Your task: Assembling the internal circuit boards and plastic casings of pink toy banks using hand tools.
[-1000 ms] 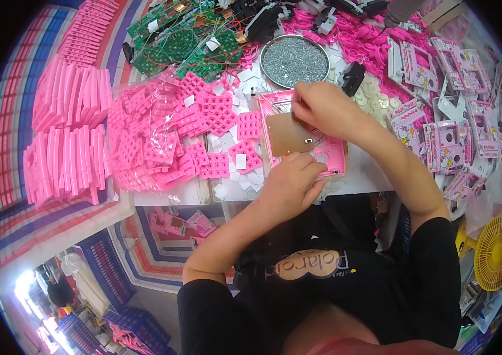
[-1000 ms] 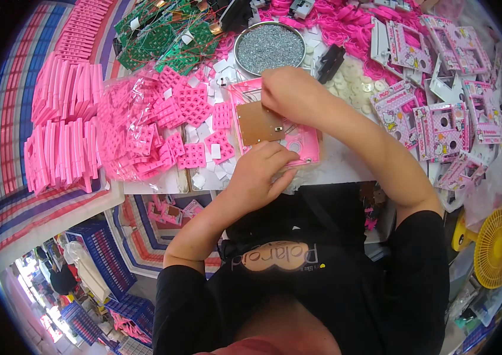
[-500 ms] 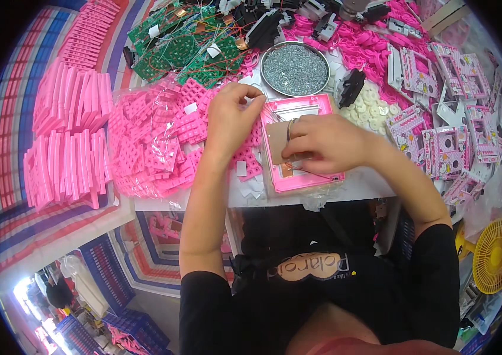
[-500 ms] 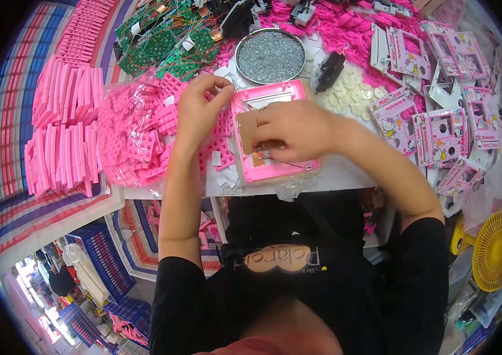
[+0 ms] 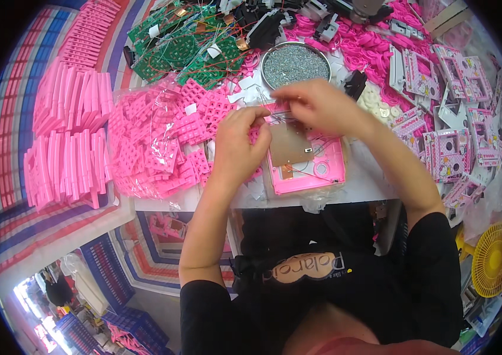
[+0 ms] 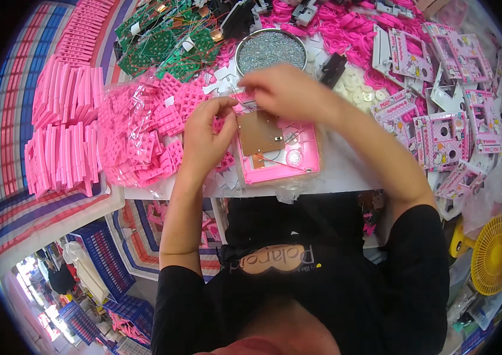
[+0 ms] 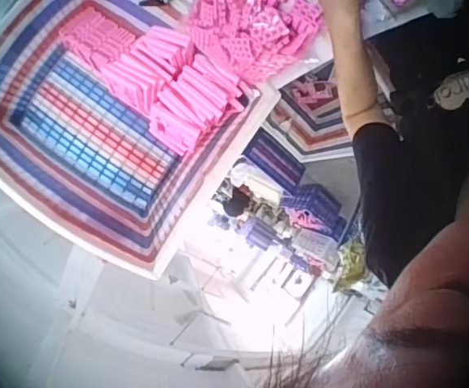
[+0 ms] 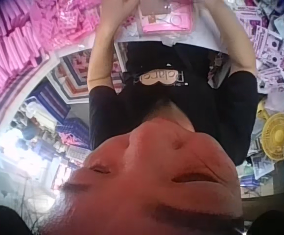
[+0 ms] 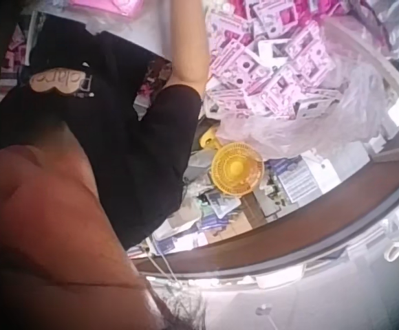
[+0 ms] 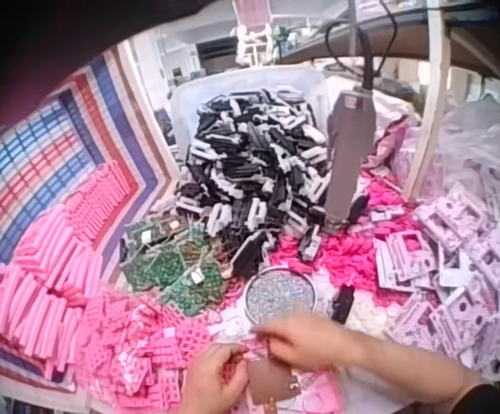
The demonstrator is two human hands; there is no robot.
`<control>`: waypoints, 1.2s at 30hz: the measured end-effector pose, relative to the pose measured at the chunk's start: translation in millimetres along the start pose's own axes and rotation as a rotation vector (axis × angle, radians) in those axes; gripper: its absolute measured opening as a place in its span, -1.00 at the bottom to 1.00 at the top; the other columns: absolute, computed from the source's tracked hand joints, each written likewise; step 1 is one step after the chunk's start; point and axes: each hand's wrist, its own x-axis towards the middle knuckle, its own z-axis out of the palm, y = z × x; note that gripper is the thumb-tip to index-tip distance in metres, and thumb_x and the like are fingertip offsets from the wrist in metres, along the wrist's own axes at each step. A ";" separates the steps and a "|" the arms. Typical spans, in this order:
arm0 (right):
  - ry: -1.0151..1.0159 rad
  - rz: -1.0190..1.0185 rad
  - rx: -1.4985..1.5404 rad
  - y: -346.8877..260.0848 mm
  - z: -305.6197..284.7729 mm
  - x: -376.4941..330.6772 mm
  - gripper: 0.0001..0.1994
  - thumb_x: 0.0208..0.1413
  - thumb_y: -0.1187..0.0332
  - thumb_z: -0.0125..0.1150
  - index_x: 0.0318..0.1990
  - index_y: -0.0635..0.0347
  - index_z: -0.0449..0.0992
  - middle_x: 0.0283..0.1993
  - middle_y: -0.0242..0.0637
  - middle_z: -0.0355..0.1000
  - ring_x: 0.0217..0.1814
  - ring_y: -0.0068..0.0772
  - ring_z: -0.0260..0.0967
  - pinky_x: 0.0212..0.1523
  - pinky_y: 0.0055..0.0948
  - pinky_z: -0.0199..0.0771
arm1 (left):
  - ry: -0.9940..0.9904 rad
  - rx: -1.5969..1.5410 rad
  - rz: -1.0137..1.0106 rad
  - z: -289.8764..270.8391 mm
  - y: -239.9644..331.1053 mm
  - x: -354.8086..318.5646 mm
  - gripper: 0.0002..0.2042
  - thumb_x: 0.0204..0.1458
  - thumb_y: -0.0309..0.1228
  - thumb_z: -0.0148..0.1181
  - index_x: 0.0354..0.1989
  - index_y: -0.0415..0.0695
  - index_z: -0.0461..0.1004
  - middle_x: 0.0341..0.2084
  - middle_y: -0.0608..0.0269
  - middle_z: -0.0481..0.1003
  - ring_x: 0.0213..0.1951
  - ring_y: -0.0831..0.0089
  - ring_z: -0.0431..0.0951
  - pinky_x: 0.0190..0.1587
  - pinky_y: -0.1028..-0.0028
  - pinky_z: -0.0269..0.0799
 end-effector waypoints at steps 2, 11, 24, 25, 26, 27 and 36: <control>0.132 -0.218 -0.109 -1.6 31.6 -25.5 -0.61 -0.01 0.47 0.21 0.05 0.21 0.53 0.09 -0.05 0.49 0.11 -0.09 0.44 0.12 -0.21 0.44 | 0.049 -0.192 -0.152 3.9 0.3 -4.9 -0.83 0.09 -0.48 0.18 -0.18 -0.28 0.54 -0.43 0.05 0.57 -0.36 0.21 0.58 -0.23 0.27 0.46; 0.153 -0.456 -0.498 -25.0 77.8 -74.9 -0.56 0.09 0.23 0.26 0.15 0.07 0.47 0.33 0.10 0.25 0.41 0.12 0.14 0.34 0.06 0.17 | -0.090 0.152 -0.368 4.1 -13.7 34.2 -0.78 0.12 -0.31 0.25 -0.25 -0.25 0.61 -0.48 0.02 0.59 -0.40 0.09 0.61 -0.27 0.20 0.50; 0.531 -0.433 -0.264 -0.6 9.7 -57.7 -0.70 -0.01 0.38 0.35 -0.06 0.09 0.57 -0.18 -0.24 0.53 -0.10 -0.13 0.51 -0.09 -0.24 0.52 | 0.005 0.342 0.276 28.2 18.7 22.6 -0.82 -0.05 -0.35 0.36 -0.23 0.02 0.64 -0.31 0.39 0.58 -0.07 0.38 0.52 0.20 0.03 0.06; 0.626 -0.394 -0.338 0.8 4.4 -51.2 -0.73 0.01 0.38 0.34 -0.08 0.07 0.56 -0.24 -0.27 0.53 -0.15 -0.15 0.50 -0.12 -0.22 0.52 | -0.008 0.344 0.261 28.3 19.5 23.3 -0.78 -0.04 -0.36 0.35 -0.18 0.01 0.65 -0.30 0.39 0.58 -0.06 0.37 0.52 0.21 0.02 0.06; 0.557 -0.389 -0.315 8.2 5.2 -46.2 -0.74 0.01 0.39 0.35 -0.10 0.10 0.57 -0.26 -0.24 0.51 -0.18 -0.12 0.49 -0.16 -0.21 0.52 | 0.008 0.332 0.246 27.7 18.4 22.5 -0.77 -0.03 -0.37 0.34 -0.15 0.00 0.64 -0.30 0.38 0.58 -0.05 0.37 0.51 0.21 0.02 0.05; 0.489 -0.379 -0.295 16.4 8.7 -41.3 -0.75 0.01 0.40 0.36 -0.13 0.14 0.57 -0.29 -0.22 0.50 -0.22 -0.10 0.49 -0.19 -0.21 0.51 | 0.022 0.313 0.234 28.9 15.0 21.8 -0.75 -0.02 -0.37 0.34 -0.12 -0.01 0.64 -0.29 0.37 0.58 -0.03 0.36 0.50 0.22 0.01 0.04; 0.414 -0.339 -0.554 19.9 6.7 -27.5 -0.86 -0.11 0.41 0.30 -0.35 0.17 0.51 -0.40 -0.25 0.44 -0.27 -0.11 0.45 -0.27 -0.17 0.50 | 0.125 0.241 0.109 29.4 4.6 16.1 -0.82 0.01 -0.38 0.36 -0.19 -0.08 0.64 -0.29 0.30 0.58 -0.01 0.30 0.51 0.31 0.01 -0.01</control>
